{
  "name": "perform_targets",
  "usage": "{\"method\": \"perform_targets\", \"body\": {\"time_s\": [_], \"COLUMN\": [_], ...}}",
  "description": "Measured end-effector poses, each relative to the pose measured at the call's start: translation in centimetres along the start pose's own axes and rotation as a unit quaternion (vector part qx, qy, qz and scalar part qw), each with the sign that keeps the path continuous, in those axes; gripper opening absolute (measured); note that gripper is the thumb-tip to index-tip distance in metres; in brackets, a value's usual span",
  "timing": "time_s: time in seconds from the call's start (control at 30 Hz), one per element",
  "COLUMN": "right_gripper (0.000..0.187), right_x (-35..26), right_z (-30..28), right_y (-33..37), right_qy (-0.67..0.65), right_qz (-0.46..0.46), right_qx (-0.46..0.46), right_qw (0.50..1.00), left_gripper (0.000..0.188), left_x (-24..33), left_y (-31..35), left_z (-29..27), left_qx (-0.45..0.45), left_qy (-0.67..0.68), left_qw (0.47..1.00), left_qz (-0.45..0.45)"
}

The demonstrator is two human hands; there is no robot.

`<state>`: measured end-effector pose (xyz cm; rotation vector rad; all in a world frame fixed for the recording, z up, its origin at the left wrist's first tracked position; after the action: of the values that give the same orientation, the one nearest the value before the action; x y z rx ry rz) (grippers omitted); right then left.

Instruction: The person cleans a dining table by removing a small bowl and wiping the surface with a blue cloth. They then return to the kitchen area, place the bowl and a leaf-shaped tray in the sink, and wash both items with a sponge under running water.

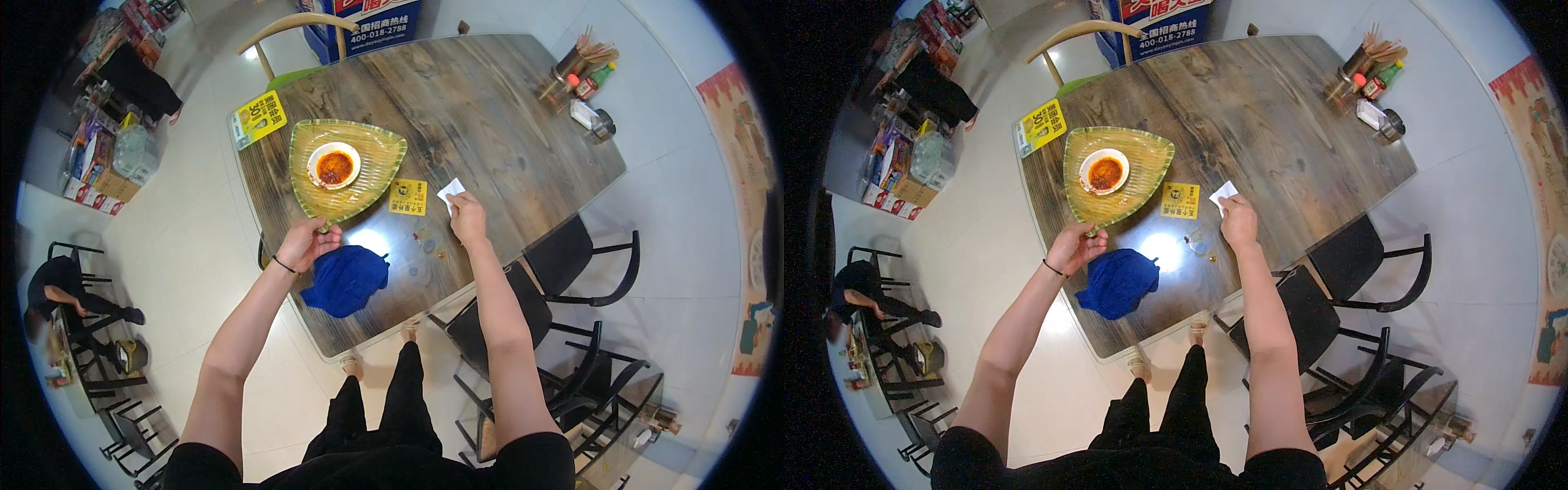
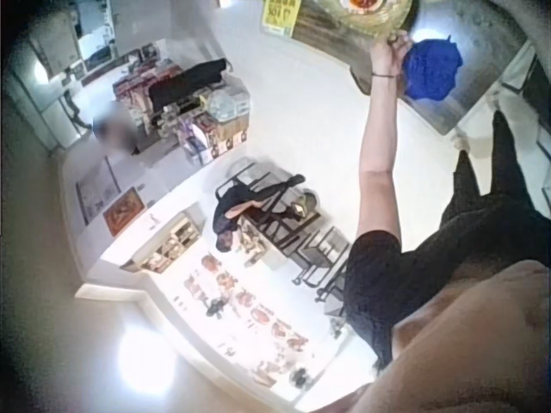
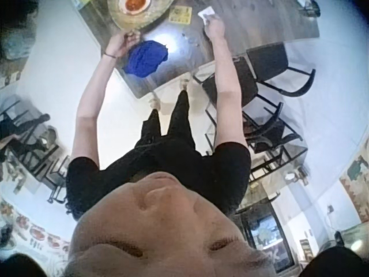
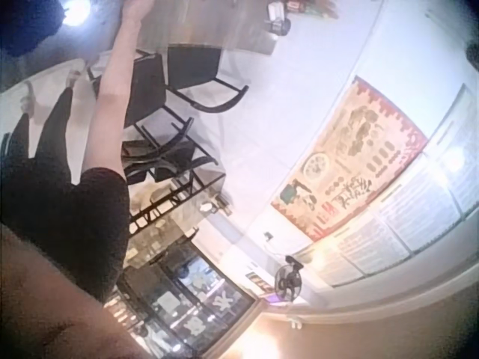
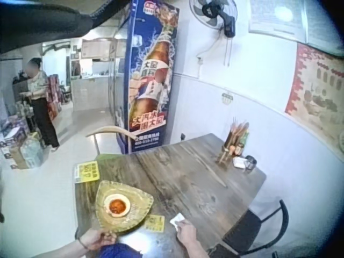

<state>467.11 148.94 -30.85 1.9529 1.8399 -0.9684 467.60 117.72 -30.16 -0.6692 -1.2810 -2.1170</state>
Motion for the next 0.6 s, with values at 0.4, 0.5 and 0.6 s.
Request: {"method": "perform_targets", "body": {"time_s": [0.4, 0.5, 0.6], "right_gripper": [0.017, 0.015, 0.012], "right_x": [0.0, 0.7, -1.7], "right_z": [0.8, 2.1, 4.5], "right_y": [-3.2, -5.9, -5.7], "right_qy": [-0.045, -0.044, -0.063], "right_qz": [-0.002, -0.012, -0.058], "right_qx": [0.044, 0.018, -0.09], "right_qw": [0.998, 0.999, 0.992], "left_gripper": [0.02, 0.02, 0.02], "left_x": [-0.1, 0.3, -0.2], "left_y": [3.1, 3.8, 4.4], "left_z": [-3.0, -3.4, -3.9], "left_qx": [0.009, 0.022, 0.031], "left_qy": [-0.012, -0.031, -0.016], "left_qw": [1.0, 0.999, 0.999], "left_qz": [0.009, 0.023, 0.036]}}
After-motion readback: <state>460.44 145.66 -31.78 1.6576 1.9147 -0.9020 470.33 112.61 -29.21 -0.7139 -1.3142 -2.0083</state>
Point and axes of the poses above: each hand's wrist, its own y-axis away from the middle knuckle, its own z-axis out of the palm, x = y × z, the point moved 8 cm from there along -y, towards the middle knuckle, and after that the axes turned 7 degrees about -y, right-handed, at the moved point
